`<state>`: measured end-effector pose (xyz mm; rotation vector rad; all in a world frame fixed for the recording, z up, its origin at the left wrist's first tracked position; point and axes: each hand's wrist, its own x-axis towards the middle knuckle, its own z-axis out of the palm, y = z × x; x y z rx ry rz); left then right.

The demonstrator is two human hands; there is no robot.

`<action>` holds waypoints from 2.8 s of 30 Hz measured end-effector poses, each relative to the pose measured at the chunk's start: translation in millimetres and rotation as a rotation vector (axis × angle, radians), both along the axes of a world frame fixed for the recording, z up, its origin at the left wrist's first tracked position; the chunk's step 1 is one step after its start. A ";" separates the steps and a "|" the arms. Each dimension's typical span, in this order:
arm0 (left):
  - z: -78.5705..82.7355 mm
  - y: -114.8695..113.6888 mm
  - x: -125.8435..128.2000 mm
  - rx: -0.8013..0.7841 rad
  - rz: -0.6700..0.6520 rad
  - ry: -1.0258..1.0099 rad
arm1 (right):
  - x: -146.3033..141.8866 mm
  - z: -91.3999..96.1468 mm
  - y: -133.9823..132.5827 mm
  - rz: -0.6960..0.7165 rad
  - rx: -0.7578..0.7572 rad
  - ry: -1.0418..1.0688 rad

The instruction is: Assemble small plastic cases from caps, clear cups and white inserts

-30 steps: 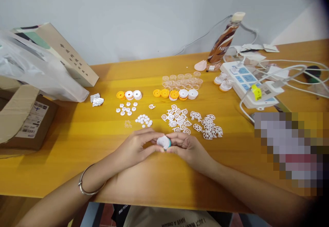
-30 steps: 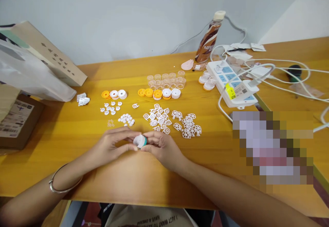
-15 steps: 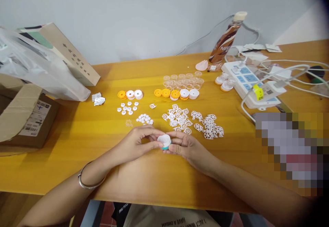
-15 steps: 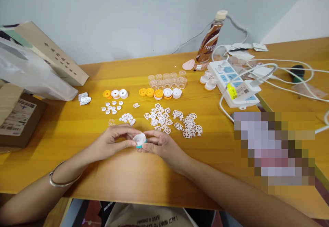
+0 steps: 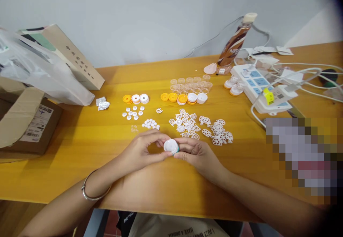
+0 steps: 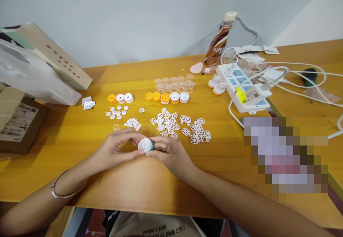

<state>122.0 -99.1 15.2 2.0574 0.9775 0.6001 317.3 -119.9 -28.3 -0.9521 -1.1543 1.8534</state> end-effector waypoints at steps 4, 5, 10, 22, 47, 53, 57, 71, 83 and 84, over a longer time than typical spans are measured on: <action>2.7 0.1 -1.3 0.044 -0.047 0.041 | 0.4 1.1 1.1 0.014 0.021 -0.004; 3.3 0.5 -2.2 0.060 -0.066 0.051 | 0.6 0.7 1.2 0.018 0.024 -0.002; 4.6 4.4 -8.1 0.109 -0.201 0.097 | 1.1 -2.2 1.0 0.026 0.011 -0.001; -7.3 1.6 -6.4 0.343 -0.204 0.141 | 0.4 -9.2 -6.9 -0.124 0.258 -0.100; -3.2 16.1 -12.1 -0.180 0.023 -0.287 | 3.1 -1.7 3.2 -0.052 0.078 0.001; -3.1 16.9 -8.1 -0.274 0.038 -0.300 | 4.4 2.7 2.2 -0.082 0.075 0.005; 8.2 15.1 -13.8 -0.055 -0.052 -0.010 | 5.8 3.2 2.9 -0.156 0.110 -0.003; 6.8 5.6 -12.5 0.484 -0.136 0.292 | 2.9 -1.9 3.4 -0.060 0.118 -0.004; -8.0 -2.9 -8.4 0.511 -0.203 0.282 | -1.9 -3.2 -3.7 0.066 0.114 -0.037; -8.2 -2.2 -8.6 0.541 -0.208 0.275 | -1.9 -3.5 -3.5 0.066 0.111 -0.025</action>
